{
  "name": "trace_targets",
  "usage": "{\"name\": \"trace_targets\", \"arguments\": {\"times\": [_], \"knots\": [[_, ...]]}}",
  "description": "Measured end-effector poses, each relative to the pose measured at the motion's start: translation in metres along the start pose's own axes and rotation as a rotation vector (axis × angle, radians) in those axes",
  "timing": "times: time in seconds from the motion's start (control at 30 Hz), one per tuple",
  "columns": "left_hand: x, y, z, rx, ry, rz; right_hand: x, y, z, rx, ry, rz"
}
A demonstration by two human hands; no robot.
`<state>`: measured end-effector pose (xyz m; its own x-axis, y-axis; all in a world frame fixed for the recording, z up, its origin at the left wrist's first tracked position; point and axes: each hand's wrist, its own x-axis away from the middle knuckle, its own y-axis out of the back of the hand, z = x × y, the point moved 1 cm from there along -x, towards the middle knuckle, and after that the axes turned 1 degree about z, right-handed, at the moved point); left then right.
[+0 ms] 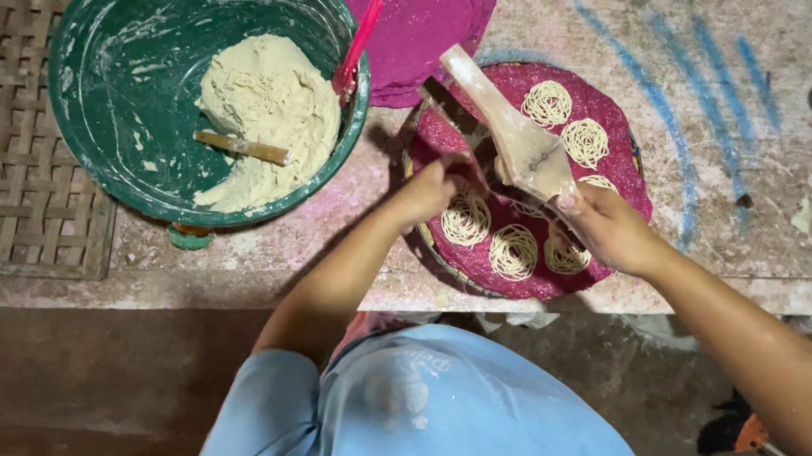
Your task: The person arranges pre-formed noodle nests on pink mats and stacks them into a woven steamer basket, then places the basket into a large wok and covers it. Afterwards, the person uses a handheld metal noodle press to extrude dough into spiral nests onto a pink mat, repeatedly loading dough and pressing out noodles.
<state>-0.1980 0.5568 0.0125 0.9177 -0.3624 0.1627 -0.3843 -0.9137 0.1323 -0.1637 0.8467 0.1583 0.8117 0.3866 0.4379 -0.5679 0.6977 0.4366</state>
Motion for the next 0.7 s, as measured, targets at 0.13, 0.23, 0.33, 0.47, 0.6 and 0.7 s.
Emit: {"name": "trace_targets", "arguments": {"times": [0.13,0.23,0.33,0.47,0.6,0.7], "knots": [[0.067,0.001,-0.040,-0.579,-0.228,-0.185,0.001,0.005,-0.025,-0.150,0.059,0.010],[0.088,0.011,-0.075,-0.798,-0.261,-0.210,0.011,0.015,-0.035,-0.217,-0.012,-0.004],[0.069,0.026,-0.101,-0.006,-0.204,-0.244,0.015,0.023,-0.031,-0.140,0.034,0.108],[0.011,0.032,-0.130,1.371,-0.433,0.245,0.014,0.029,-0.006,-0.276,-0.110,0.416],[-0.031,0.023,-0.142,1.571,-0.567,0.282,-0.002,0.050,0.026,-0.012,-0.252,0.321],[-0.055,0.034,-0.137,1.626,-0.606,0.214,-0.023,0.056,0.042,0.260,-0.235,0.149]]}}
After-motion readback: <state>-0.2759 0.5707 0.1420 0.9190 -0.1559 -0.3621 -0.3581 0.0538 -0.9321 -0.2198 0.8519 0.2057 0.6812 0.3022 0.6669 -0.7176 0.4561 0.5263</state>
